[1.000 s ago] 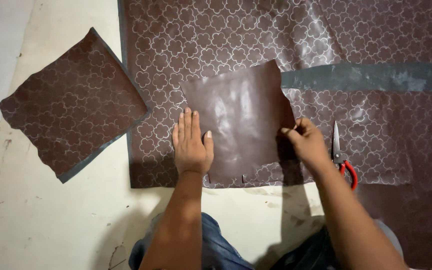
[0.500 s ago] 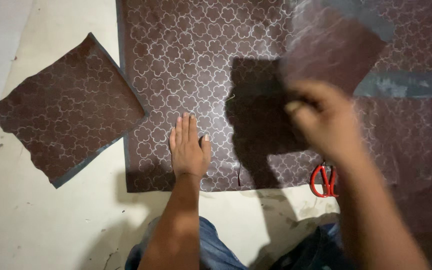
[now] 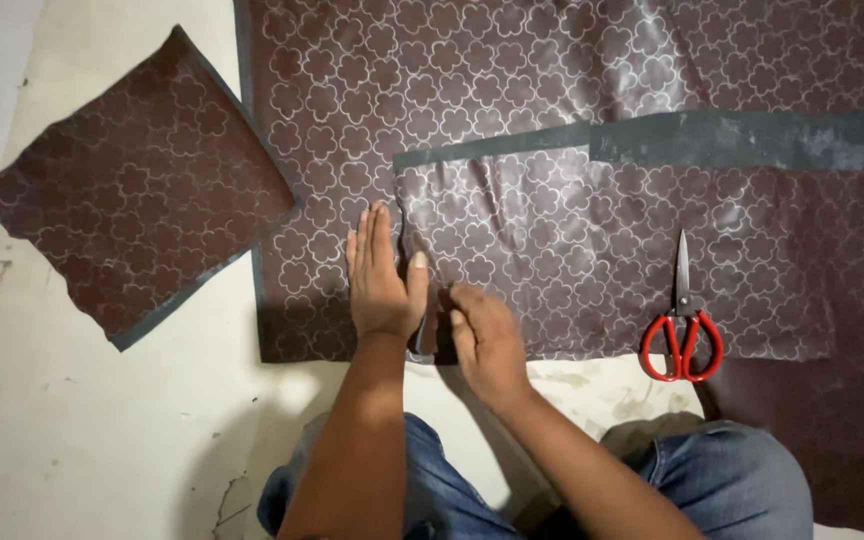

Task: The person sits on the floor and repeatedly folds a brown patterned fabric, aligns it, and cuts it into smaller pieces using red-handled scissors. The person places the cut pieces aside and continues folding and cutting the remaining fabric.

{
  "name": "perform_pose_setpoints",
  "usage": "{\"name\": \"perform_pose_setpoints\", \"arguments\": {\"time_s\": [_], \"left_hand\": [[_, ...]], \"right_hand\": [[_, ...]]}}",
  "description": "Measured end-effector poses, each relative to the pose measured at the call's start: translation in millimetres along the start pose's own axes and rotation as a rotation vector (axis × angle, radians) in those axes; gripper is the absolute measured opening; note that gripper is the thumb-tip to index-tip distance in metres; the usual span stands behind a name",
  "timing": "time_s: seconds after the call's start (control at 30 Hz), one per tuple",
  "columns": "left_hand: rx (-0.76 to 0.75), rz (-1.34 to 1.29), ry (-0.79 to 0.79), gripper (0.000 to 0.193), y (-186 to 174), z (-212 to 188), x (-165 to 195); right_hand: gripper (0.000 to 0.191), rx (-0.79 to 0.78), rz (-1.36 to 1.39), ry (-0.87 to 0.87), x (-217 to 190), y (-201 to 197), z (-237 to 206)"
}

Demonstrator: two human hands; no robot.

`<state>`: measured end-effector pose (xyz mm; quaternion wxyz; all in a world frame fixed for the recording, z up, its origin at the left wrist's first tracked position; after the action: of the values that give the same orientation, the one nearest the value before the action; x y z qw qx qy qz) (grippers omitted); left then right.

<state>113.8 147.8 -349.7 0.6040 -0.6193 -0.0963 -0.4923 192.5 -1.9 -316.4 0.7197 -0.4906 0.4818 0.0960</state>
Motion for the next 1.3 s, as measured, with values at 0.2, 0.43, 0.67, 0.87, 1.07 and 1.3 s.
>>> {"name": "perform_pose_setpoints", "arguments": {"time_s": [0.2, 0.43, 0.67, 0.87, 1.07, 1.3], "left_hand": [[-0.043, 0.096, -0.010, 0.071, 0.6, 3.2, 2.1], [-0.029, -0.023, -0.003, 0.051, -4.4, 2.1, -7.7], [-0.355, 0.268, 0.283, 0.054, -58.0, 17.5, -25.0], [-0.376, 0.274, 0.285, 0.056, -61.2, 10.6, -33.6], [-0.313, 0.236, 0.256, 0.052, -58.3, 8.7, -38.3], [-0.173, 0.229, 0.091, 0.042, -32.8, 11.3, -10.4]], "right_hand": [[0.054, -0.186, -0.438, -0.221, 26.5, -21.7, 23.6], [0.069, -0.140, -0.517, -0.109, 41.8, -13.2, 21.8], [0.072, -0.128, -0.602, -0.121, 20.6, -13.9, 27.8], [0.084, -0.520, -0.360, -0.426, -8.9, 18.3, -1.4], [0.083, -0.314, -0.574, -0.274, 24.3, -14.5, -12.7], [0.094, -0.134, -0.590, 0.043, 70.9, -65.9, 0.8]]}}
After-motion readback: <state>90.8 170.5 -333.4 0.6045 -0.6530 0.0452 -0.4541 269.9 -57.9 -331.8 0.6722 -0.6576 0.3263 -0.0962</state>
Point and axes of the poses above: each hand's wrist, its own z-axis towards the middle knuckle, its own y-axis out of the palm, x = y × z, the point moved 1 cm from there along z, towards the middle knuckle, and after that the axes turned 4 degrees about x, right-handed, at the moved point
